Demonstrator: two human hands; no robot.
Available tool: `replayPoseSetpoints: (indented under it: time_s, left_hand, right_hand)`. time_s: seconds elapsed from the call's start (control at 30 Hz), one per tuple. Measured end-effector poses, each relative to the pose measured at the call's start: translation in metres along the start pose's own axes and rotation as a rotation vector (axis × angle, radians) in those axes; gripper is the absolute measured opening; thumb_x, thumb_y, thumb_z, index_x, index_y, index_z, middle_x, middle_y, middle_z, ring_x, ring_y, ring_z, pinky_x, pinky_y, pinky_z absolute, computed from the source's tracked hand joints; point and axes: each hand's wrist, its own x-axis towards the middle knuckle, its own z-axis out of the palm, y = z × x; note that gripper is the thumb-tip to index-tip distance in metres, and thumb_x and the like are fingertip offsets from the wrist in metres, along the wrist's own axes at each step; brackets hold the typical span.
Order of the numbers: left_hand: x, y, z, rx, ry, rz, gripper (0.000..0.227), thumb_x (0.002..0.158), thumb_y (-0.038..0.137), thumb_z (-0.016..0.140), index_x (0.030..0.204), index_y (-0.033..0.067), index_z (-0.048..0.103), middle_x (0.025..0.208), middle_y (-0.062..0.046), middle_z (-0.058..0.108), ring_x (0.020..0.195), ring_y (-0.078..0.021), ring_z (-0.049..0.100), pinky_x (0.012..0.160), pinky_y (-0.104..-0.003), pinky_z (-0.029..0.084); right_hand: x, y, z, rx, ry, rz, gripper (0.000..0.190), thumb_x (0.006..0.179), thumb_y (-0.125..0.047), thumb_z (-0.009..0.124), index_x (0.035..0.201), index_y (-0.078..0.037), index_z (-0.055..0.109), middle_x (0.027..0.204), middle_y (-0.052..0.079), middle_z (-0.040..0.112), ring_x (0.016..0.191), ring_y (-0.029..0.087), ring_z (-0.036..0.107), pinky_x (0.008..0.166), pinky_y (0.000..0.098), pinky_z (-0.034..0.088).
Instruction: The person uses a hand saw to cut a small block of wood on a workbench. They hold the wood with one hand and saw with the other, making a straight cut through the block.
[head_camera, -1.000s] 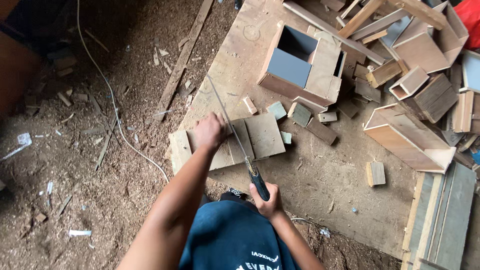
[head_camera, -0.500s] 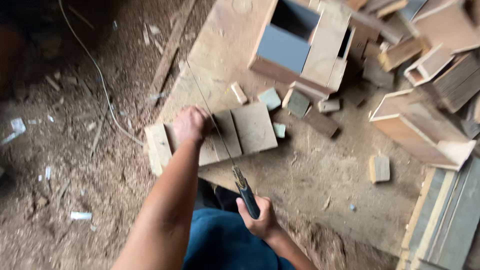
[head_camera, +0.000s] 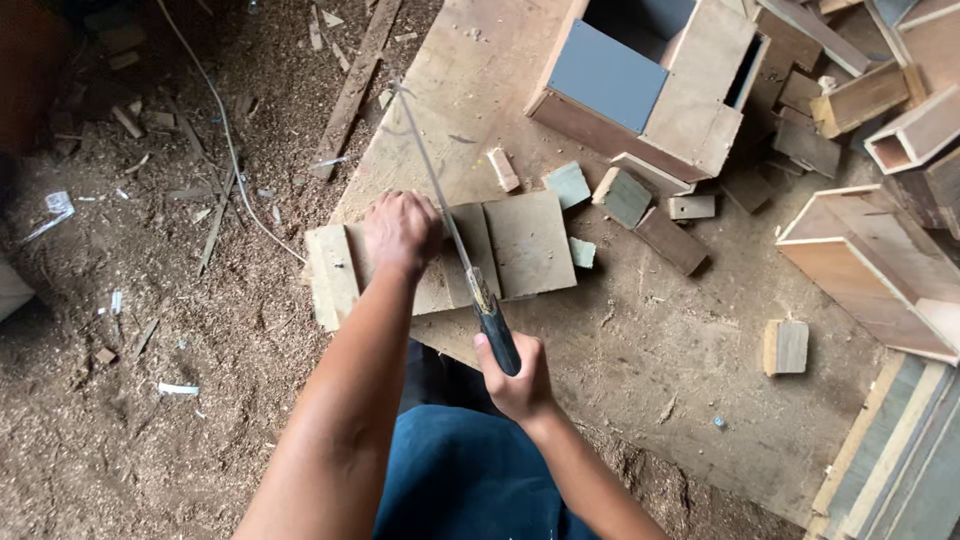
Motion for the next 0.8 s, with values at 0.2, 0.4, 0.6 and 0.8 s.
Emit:
replayPoseSetpoints:
  time_s: [0.2,0.4,0.6,0.8]
  left_hand:
    - [0.001,0.007,-0.005,-0.012,0.039,-0.029,0.046,0.101,0.028,0.032,0.087,0.0061,0.070,0.096,-0.018,0.071,0.103,-0.0281,0.063,0.097,-0.042,0.046]
    - [-0.002,0.004,-0.010,0.022,-0.073,0.019,0.048,0.103,0.030,0.028,0.088,0.0055,0.066,0.095,-0.016,0.067,0.097,-0.0273,0.060,0.093,-0.042,0.046]
    - [-0.004,0.005,-0.010,0.003,-0.054,-0.017,0.048,0.103,0.028,0.029,0.088,0.0048,0.068,0.098,-0.019,0.067,0.103,-0.0284,0.060,0.098,-0.043,0.045]
    - [0.000,0.005,-0.014,-0.004,-0.077,-0.028,0.048,0.102,0.028,0.028,0.091,0.0037,0.068,0.099,-0.018,0.068,0.105,-0.0274,0.060,0.099,-0.043,0.043]
  right_hand:
    - [-0.056,-0.015,-0.036,-0.109,-0.057,-0.053,0.035,0.094,-0.013,0.066,0.062,-0.004,0.054,0.049,0.005,0.050,0.042,0.015,0.051,0.043,0.0345,0.036]
    - [-0.067,-0.017,-0.046,-0.101,-0.043,0.038,0.037,0.092,-0.012,0.065,0.057,-0.005,0.055,0.046,0.003,0.052,0.038,0.012,0.054,0.040,0.0326,0.037]
    - [-0.002,-0.026,-0.002,-0.027,0.015,0.074,0.035,0.094,-0.013,0.065,0.062,-0.004,0.053,0.050,0.004,0.050,0.044,0.013,0.048,0.044,0.0333,0.036]
    - [-0.067,-0.032,-0.039,-0.153,-0.040,0.020,0.032,0.089,-0.013,0.067,0.059,-0.005,0.058,0.048,0.004,0.057,0.040,0.013,0.059,0.040,0.0333,0.042]
